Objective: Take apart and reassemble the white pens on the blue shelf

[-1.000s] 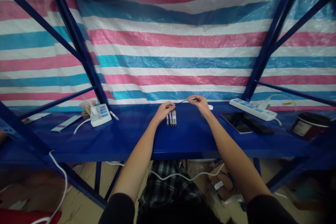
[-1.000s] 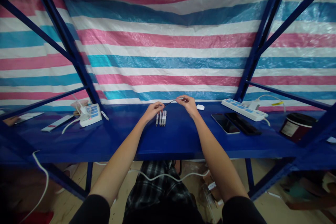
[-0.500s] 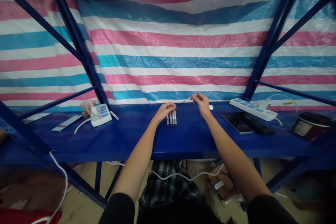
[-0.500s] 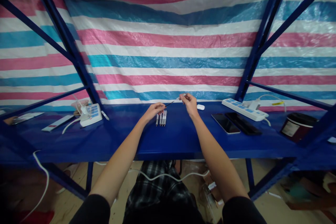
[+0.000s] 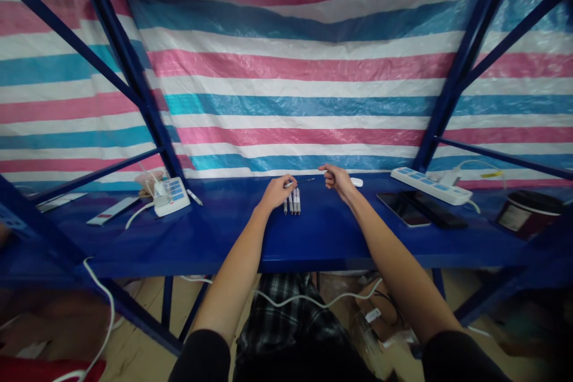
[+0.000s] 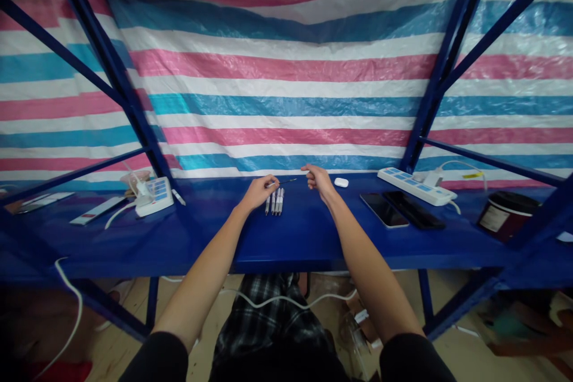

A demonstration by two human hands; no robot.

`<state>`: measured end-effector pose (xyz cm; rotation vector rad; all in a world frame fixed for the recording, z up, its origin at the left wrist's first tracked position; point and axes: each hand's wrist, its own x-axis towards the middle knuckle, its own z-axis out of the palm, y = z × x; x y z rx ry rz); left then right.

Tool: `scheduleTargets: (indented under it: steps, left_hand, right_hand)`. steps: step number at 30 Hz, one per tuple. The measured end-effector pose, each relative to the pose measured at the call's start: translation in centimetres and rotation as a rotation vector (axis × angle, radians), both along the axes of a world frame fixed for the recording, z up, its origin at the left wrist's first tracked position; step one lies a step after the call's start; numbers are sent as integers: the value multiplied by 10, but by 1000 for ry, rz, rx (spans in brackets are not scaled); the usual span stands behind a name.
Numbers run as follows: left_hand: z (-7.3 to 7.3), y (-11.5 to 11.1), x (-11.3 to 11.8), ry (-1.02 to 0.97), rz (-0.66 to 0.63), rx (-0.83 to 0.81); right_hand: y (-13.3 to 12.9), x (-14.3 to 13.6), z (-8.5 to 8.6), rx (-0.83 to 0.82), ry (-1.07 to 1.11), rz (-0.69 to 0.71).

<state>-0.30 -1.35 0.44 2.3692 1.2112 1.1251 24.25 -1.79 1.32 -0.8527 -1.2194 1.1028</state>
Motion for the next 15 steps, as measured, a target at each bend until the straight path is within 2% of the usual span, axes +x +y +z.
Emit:
scheduleTargets:
  steps: [3,5,15]
  left_hand:
    - [4,-5,1,27,10,8]
    - [6,-7,1,22,8,6]
    - [3,-2,1,21,-34,21]
  right_hand:
    - [-3,-5,-2,81,-303,-72]
    - [-6,-9,-2,126,-412,-94]
    - [1,-14,-10,218,-475,-116]
